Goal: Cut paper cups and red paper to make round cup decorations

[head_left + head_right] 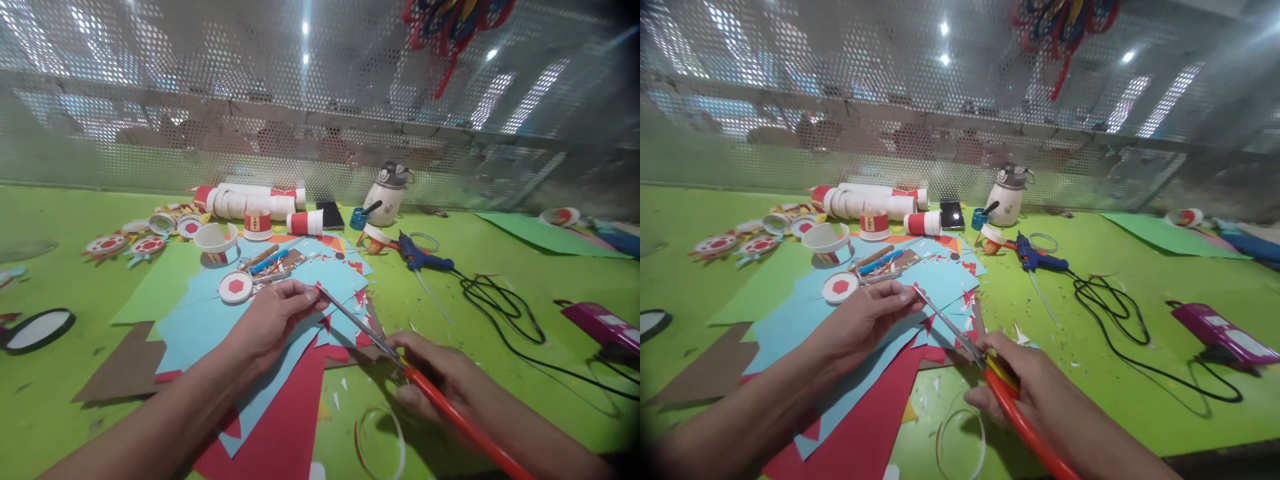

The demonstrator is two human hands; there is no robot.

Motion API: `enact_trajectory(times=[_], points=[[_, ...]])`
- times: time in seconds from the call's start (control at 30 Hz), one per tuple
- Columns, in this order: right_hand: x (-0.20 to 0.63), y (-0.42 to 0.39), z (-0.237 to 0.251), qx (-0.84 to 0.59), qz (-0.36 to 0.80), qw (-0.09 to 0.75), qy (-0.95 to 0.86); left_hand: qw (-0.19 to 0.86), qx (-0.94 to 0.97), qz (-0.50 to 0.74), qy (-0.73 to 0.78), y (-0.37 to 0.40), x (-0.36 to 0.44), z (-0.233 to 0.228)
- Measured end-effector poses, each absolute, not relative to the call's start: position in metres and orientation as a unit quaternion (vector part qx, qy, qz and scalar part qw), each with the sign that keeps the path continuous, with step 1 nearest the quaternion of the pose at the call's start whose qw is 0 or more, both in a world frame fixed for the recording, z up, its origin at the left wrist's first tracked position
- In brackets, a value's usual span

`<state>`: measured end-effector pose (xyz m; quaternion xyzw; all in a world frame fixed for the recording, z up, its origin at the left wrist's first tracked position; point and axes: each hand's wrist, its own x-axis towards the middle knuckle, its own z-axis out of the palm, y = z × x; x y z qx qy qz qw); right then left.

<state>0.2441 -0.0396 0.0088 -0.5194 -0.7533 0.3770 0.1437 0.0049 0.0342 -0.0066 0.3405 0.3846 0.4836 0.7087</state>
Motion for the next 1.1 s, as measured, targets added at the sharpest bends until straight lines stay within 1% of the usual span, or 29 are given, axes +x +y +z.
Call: enact_trajectory(times=[0.4, 0.73, 1.1], points=[[0.244, -0.042, 0.010, -0.536, 0.340, 0.117, -0.764, 0.722, 0.364, 0.459, 0.369, 0.035, 0.001, -0.006], [0.236, -0.041, 0.018, -0.501, 0.363, 0.137, -0.774, 0.724, 0.362, 0.454, 0.373, 0.037, 0.003, -0.008], [0.235, -0.043, 0.021, -0.513, 0.391, 0.168, -0.745, 0.726, 0.352, 0.449, 0.384, 0.036, 0.003, -0.009]])
